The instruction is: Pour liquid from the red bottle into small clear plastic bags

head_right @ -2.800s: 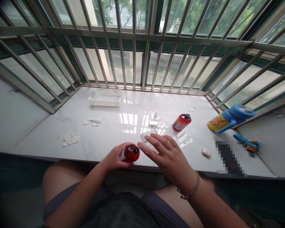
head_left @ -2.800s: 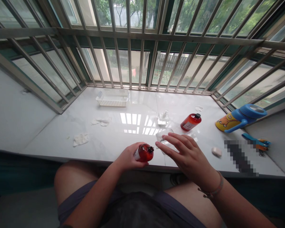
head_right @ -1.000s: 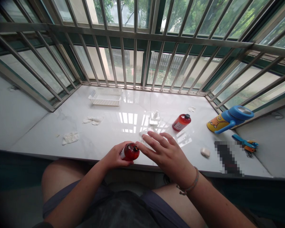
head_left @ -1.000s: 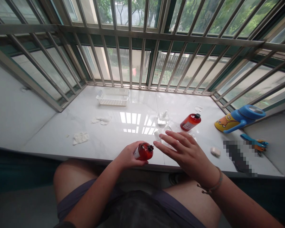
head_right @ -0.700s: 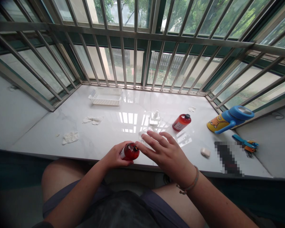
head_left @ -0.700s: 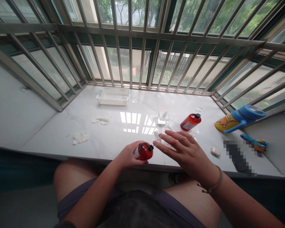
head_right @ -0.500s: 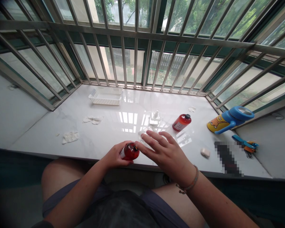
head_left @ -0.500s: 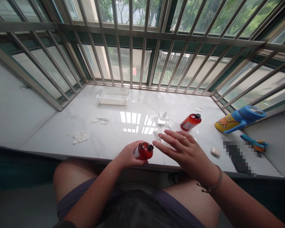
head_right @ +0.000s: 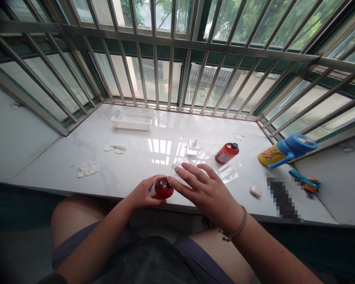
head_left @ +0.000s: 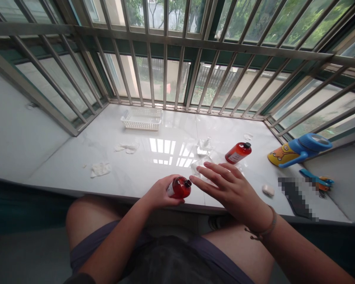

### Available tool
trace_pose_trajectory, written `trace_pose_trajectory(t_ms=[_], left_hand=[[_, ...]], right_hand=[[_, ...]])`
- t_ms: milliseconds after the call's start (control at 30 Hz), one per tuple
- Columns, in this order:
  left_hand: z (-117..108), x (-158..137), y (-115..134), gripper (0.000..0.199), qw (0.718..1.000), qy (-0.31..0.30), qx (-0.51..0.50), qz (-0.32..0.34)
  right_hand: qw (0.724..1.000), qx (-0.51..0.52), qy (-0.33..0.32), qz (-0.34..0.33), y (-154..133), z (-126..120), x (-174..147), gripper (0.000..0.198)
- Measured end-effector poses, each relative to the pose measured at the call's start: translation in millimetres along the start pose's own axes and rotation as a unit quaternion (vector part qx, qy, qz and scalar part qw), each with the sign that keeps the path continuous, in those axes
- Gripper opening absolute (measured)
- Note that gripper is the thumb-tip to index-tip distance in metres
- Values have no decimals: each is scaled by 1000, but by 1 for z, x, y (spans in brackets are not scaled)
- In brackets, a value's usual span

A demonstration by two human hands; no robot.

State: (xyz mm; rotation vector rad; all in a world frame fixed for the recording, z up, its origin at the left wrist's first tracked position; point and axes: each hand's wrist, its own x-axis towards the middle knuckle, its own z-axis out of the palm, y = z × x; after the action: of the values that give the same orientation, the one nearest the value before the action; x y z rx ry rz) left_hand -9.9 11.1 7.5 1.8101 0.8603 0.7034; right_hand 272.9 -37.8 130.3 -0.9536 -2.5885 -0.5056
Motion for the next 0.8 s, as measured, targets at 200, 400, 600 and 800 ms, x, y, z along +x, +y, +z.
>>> trace_pose_trajectory(t_ms=[200, 400, 600, 800], left_hand=[[0, -1, -1, 78, 1000, 4, -7, 0], [-1, -1, -1, 78, 1000, 5, -8, -1], [-2, -2, 0, 77, 1000, 0, -8, 0], [1, -2, -2, 76, 1000, 15, -25, 6]], right_hand=[[1000, 11, 3, 0, -2, 0, 3, 59], [1000, 18, -3, 3, -3, 7, 1, 59], [995, 70, 2, 74, -10, 28, -8, 70], [965, 188, 69, 169, -16, 45, -16, 72]])
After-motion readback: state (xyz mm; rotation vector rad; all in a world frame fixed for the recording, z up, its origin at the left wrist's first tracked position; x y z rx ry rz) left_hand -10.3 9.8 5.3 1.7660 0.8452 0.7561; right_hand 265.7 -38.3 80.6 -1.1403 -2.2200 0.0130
